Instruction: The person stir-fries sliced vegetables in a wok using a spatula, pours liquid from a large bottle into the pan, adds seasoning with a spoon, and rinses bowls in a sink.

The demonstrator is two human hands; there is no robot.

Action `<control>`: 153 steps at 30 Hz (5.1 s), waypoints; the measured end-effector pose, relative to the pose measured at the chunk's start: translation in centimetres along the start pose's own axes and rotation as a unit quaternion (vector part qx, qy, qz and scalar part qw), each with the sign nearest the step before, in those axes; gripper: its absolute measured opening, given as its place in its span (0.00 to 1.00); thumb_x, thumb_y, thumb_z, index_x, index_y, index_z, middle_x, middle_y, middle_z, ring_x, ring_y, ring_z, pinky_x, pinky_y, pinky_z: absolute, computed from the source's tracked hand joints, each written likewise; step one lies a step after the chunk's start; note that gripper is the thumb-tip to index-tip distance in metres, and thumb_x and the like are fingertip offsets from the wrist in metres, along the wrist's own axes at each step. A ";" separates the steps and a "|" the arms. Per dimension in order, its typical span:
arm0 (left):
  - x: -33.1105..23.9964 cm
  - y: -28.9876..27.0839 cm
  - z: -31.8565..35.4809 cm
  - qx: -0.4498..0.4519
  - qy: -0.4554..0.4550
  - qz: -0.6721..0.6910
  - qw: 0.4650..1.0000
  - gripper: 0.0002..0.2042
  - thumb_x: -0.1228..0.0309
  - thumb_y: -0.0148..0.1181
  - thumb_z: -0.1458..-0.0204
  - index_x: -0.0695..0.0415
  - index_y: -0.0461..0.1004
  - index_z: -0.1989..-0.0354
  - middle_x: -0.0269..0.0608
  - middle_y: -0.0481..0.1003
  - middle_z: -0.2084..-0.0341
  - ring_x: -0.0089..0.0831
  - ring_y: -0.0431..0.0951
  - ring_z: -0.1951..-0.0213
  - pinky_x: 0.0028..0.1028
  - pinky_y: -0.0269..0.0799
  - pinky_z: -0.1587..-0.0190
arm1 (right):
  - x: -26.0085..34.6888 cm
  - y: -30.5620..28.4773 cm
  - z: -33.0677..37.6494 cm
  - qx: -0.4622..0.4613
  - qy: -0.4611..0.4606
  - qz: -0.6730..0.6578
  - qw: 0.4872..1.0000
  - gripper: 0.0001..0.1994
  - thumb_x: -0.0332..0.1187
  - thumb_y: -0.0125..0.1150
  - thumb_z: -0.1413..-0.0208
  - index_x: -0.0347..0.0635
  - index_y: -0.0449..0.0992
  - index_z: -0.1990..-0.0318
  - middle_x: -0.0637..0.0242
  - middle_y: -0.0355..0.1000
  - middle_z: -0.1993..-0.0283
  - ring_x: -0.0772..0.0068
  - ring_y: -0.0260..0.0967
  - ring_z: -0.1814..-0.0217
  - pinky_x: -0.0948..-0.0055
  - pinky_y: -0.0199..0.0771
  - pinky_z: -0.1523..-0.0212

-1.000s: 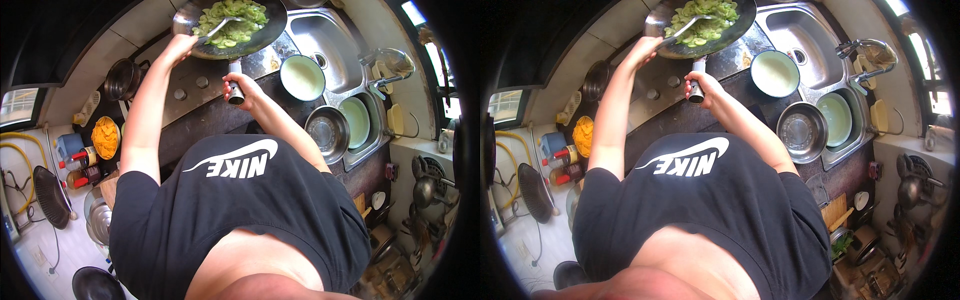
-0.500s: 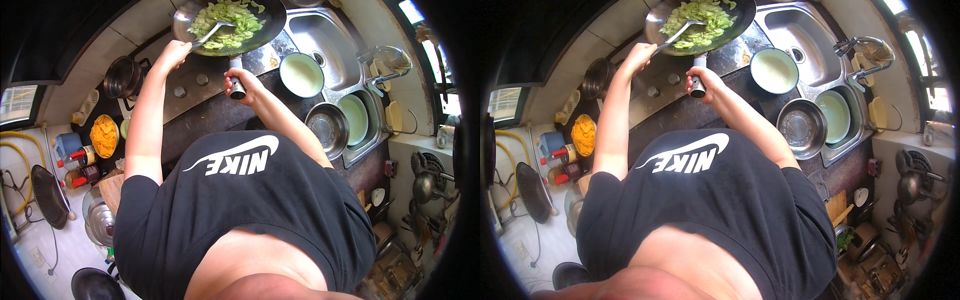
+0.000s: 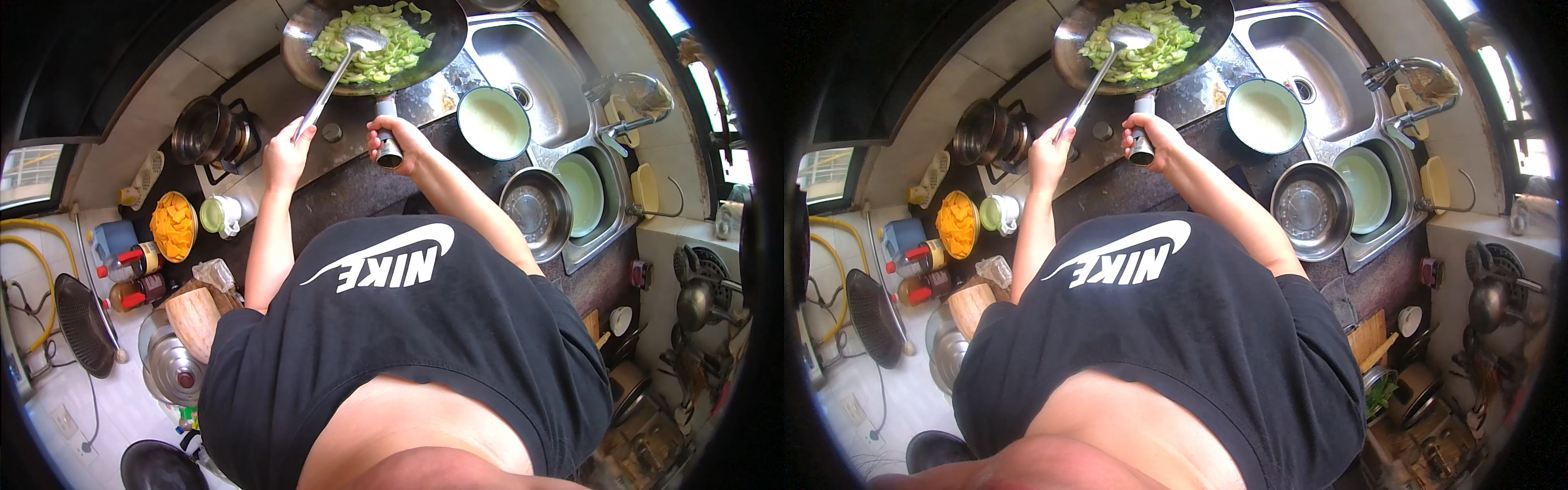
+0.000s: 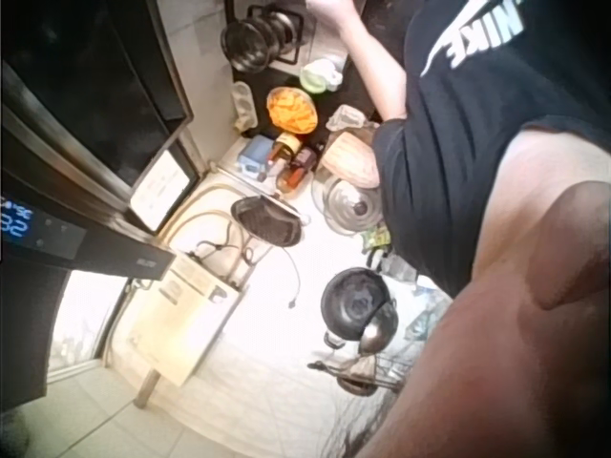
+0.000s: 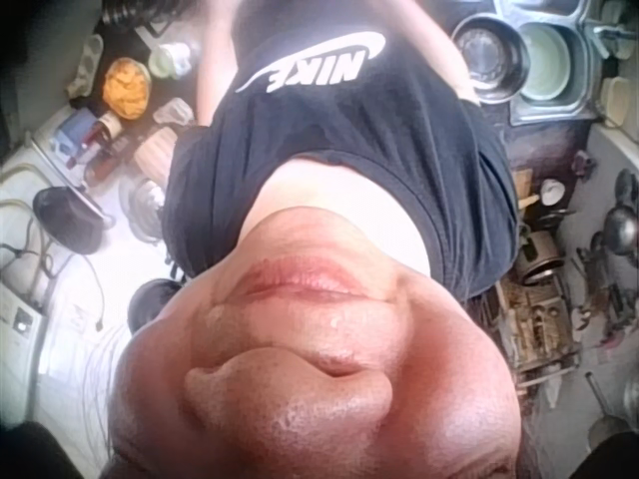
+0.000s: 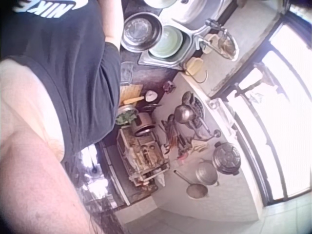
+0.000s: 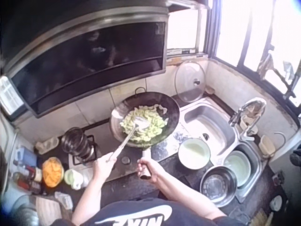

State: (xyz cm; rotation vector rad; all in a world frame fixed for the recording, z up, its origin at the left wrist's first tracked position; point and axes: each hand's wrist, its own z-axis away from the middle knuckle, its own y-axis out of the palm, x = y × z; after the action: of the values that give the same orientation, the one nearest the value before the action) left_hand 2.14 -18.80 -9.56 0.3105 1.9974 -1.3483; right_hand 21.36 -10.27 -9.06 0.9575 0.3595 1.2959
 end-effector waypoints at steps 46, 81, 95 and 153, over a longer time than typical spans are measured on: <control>-6.4 -12.0 -10.8 0.266 -0.026 -0.161 0.950 0.16 0.63 0.51 0.55 0.63 0.68 0.85 0.32 0.61 0.95 0.20 0.58 0.91 0.23 0.53 0.88 | 0.3 -0.7 -0.5 0.007 -0.006 -0.028 1.000 0.05 0.26 0.50 0.59 0.39 0.60 0.77 0.68 0.60 0.85 0.78 0.58 0.86 0.77 0.63 0.84; -2.9 1.1 -15.5 0.149 -0.159 0.124 0.968 0.14 0.61 0.54 0.56 0.60 0.72 0.81 0.30 0.64 0.93 0.14 0.57 0.92 0.17 0.50 0.89 | 0.1 -0.1 -0.2 -0.009 -0.006 -0.011 1.000 0.05 0.27 0.50 0.59 0.41 0.60 0.75 0.70 0.60 0.83 0.78 0.58 0.85 0.77 0.62 0.84; -1.7 -4.7 -13.8 0.179 -0.047 -0.148 0.972 0.14 0.60 0.52 0.56 0.59 0.75 0.72 0.38 0.67 0.91 0.23 0.66 0.88 0.25 0.62 0.81 | 0.0 -0.1 -0.2 -0.013 -0.009 -0.031 0.999 0.05 0.26 0.50 0.60 0.38 0.61 0.76 0.67 0.61 0.84 0.75 0.59 0.86 0.77 0.63 0.85; -18.3 -7.2 -15.4 0.312 0.252 -0.609 0.684 0.16 0.69 0.58 0.68 0.47 0.73 0.64 0.40 0.72 0.78 0.34 0.73 0.73 0.28 0.69 0.72 | -0.4 0.3 -0.6 0.002 -0.031 -0.012 0.999 0.05 0.26 0.50 0.59 0.39 0.60 0.77 0.68 0.61 0.84 0.77 0.59 0.85 0.77 0.64 0.84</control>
State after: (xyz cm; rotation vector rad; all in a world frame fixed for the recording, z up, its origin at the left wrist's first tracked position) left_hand 5.26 -5.03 11.03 -0.5838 2.0846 -3.0888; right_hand 20.62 -10.36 -9.31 0.9917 0.3236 1.2411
